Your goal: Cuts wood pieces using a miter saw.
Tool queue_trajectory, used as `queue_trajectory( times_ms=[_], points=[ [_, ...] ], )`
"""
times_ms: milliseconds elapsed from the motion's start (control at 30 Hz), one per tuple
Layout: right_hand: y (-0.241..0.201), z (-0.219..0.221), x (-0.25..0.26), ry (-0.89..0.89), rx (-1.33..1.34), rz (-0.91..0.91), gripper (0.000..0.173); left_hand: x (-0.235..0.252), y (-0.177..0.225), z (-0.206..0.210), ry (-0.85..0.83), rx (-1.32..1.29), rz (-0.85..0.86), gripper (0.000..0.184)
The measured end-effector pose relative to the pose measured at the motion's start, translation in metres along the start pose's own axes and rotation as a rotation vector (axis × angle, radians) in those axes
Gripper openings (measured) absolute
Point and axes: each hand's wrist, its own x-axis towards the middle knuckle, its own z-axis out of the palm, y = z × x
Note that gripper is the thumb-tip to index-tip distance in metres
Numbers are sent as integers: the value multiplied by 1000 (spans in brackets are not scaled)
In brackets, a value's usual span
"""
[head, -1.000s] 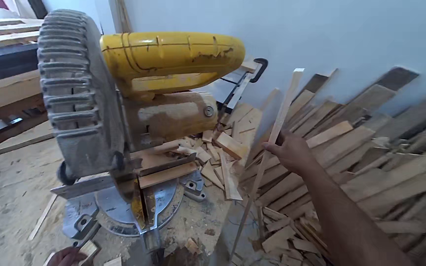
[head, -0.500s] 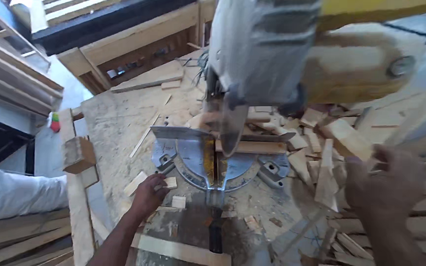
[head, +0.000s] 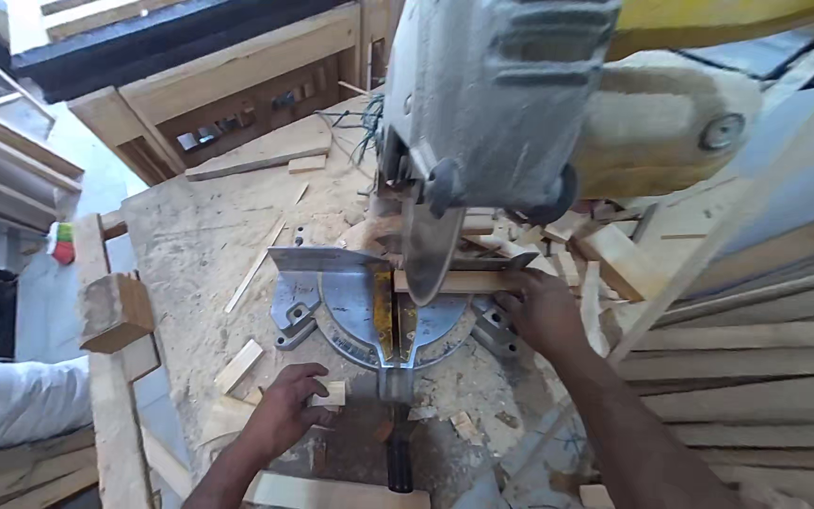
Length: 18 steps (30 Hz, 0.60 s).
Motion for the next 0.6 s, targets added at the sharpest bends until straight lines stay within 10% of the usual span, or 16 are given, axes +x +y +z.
queue_trajectory(
  times_ms=[233, 400, 600],
  points=[
    [-57, 34, -24, 123, 16, -51, 21, 64, 24, -17, 445, 140, 165, 23],
    [-82, 41, -17, 100, 22, 39, 19, 136, 32, -22, 335, 361, 181, 25],
    [-138, -160, -57, 694, 70, -179, 37, 162, 21, -10, 424, 327, 296, 16]
  ],
)
